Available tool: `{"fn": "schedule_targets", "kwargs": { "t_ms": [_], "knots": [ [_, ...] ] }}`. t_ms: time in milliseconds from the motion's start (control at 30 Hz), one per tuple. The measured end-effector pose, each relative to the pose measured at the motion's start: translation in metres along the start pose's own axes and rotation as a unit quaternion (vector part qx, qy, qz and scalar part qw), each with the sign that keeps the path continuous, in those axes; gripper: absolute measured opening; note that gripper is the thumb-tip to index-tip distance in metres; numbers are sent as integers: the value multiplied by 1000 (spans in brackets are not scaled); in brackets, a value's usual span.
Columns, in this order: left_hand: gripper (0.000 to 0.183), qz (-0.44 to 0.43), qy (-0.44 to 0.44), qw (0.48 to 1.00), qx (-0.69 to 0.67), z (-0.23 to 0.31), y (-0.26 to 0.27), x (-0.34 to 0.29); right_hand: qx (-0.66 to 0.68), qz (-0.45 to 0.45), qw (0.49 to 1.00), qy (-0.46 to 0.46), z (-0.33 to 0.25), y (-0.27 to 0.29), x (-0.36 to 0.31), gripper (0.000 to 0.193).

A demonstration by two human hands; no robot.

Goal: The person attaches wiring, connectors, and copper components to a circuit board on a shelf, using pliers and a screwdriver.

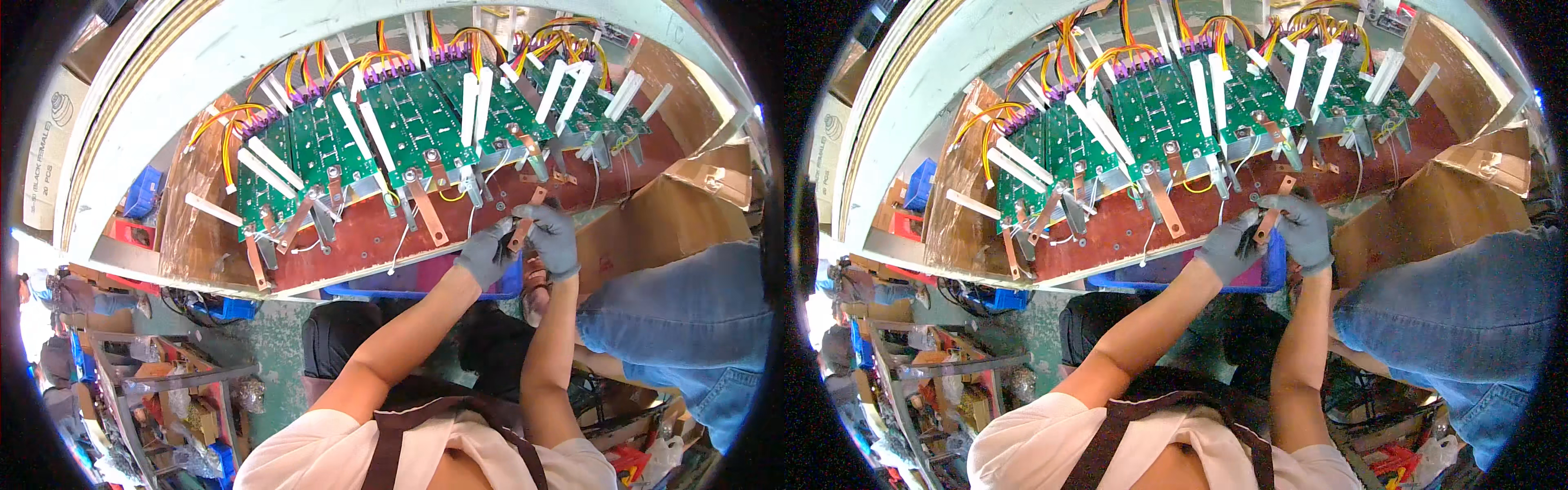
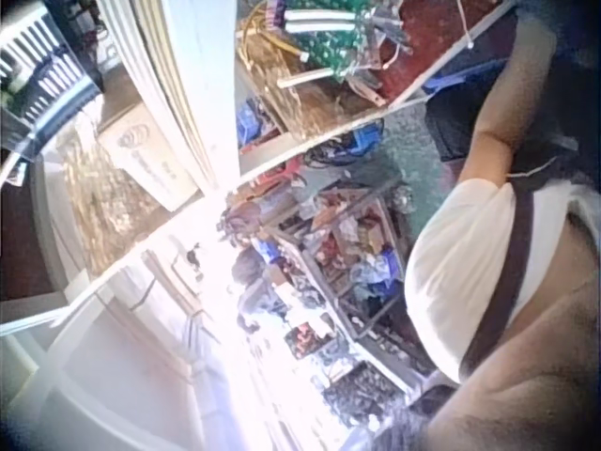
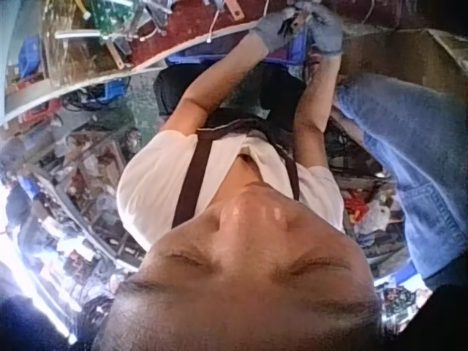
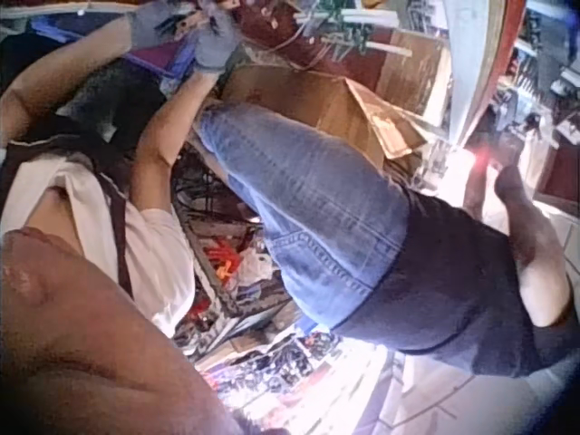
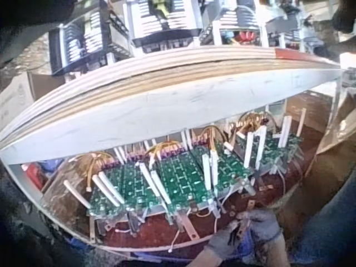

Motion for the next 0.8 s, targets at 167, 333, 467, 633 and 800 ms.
{"fn": "schedule_targets", "kwargs": {
  "t_ms": [167,333,467,633,800],
  "knots": [
    [12,-25,17,999,24,7,-10,-2,-53,28,997,52,-7,5,-1,30],
    [10,-42,-17,998,31,10,-26,3,-60,42,996,45,-21,3,-1,30],
    [9,-12,-116,989,85,4,-23,19,-175,139,969,106,-27,10,-4,33],
    [7,58,-218,970,87,20,-30,15,-210,197,943,167,-34,-5,0,33],
    [10,11,-256,961,103,26,-27,14,-253,225,924,175,-35,-8,4,28]
  ]
}}
Point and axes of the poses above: each hand's wrist, its own x-axis towards the middle knuckle, its own y-axis out of the back of the hand, z = x × y, the point moved 6 cm from there along x, towards the middle knuckle, and after that the axes turned 14 degrees about -y, right-handed, at the moved point
